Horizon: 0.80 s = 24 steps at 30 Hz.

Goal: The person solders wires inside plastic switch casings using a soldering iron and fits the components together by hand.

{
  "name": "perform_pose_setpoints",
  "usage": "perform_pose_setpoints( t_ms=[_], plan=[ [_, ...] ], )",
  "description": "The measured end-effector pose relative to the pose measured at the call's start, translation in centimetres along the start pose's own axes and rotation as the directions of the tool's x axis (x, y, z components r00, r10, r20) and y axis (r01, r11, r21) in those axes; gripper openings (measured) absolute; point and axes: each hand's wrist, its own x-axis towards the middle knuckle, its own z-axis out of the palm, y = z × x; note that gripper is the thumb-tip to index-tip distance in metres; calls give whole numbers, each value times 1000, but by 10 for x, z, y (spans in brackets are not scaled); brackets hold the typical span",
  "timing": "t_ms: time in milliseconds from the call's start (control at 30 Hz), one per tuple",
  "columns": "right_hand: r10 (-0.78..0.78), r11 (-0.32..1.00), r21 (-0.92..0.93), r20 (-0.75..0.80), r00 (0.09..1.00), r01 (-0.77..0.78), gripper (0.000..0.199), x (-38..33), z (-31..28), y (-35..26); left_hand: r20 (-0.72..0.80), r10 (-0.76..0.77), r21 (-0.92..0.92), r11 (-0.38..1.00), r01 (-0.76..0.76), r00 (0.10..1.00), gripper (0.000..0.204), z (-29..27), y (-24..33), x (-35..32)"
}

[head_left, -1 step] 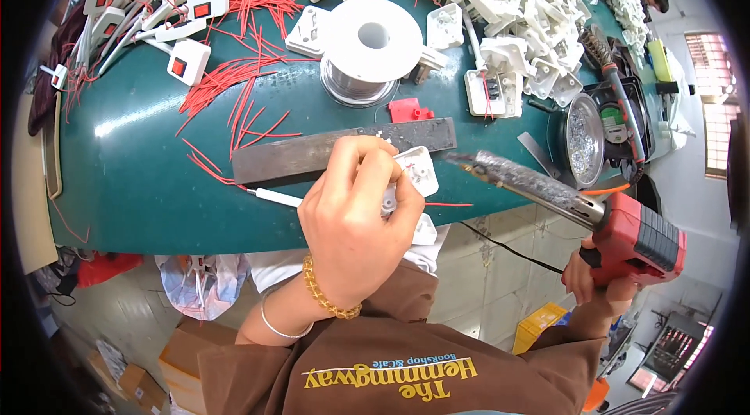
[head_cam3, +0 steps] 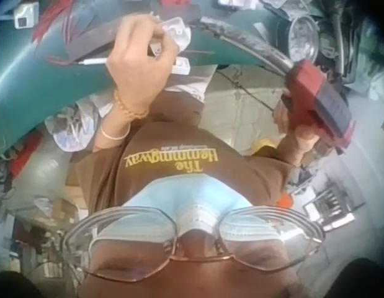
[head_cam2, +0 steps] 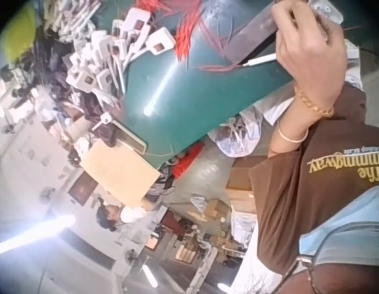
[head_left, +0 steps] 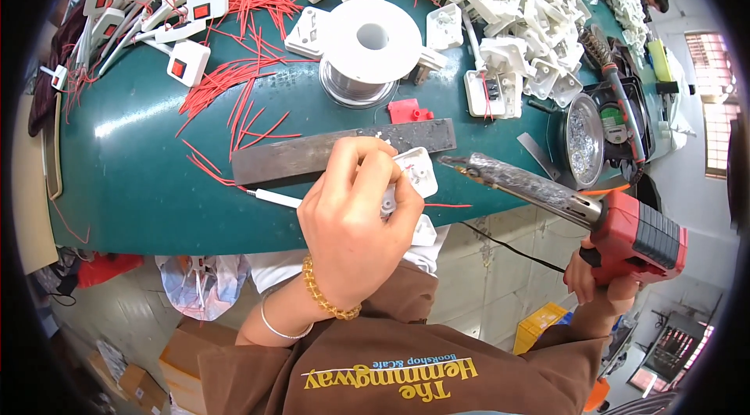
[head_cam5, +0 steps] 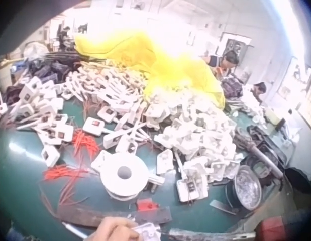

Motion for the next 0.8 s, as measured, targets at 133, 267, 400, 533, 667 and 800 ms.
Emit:
perform_pose_setpoints(
  t_ms=[133,267,400,533,667,800],
  plan=[
    [229,963,-96,-191,955,-250,85,18,16,-16,2,-26,25,999,26,1000,16,-1,1,-2],
    [249,958,-114,-114,962,-261,78,30,14,-15,6,-14,35,999,14,1000,17,-3,1,-3],
    [232,961,-112,-159,960,-251,77,28,12,-15,50,-60,8,998,59,997,16,-4,3,-1],
    [213,971,-74,-180,960,-229,75,31,14,-14,50,-53,4,999,53,997,16,-4,2,-1],
    [192,975,-64,-231,954,-211,73,31,13,-18,-2,1,19,1000,-1,1000,18,2,-3,2],
    [189,969,-104,-282,941,-226,75,36,16,-19,-8,2,47,999,-1,1000,19,1,-3,-1]
  ],
)
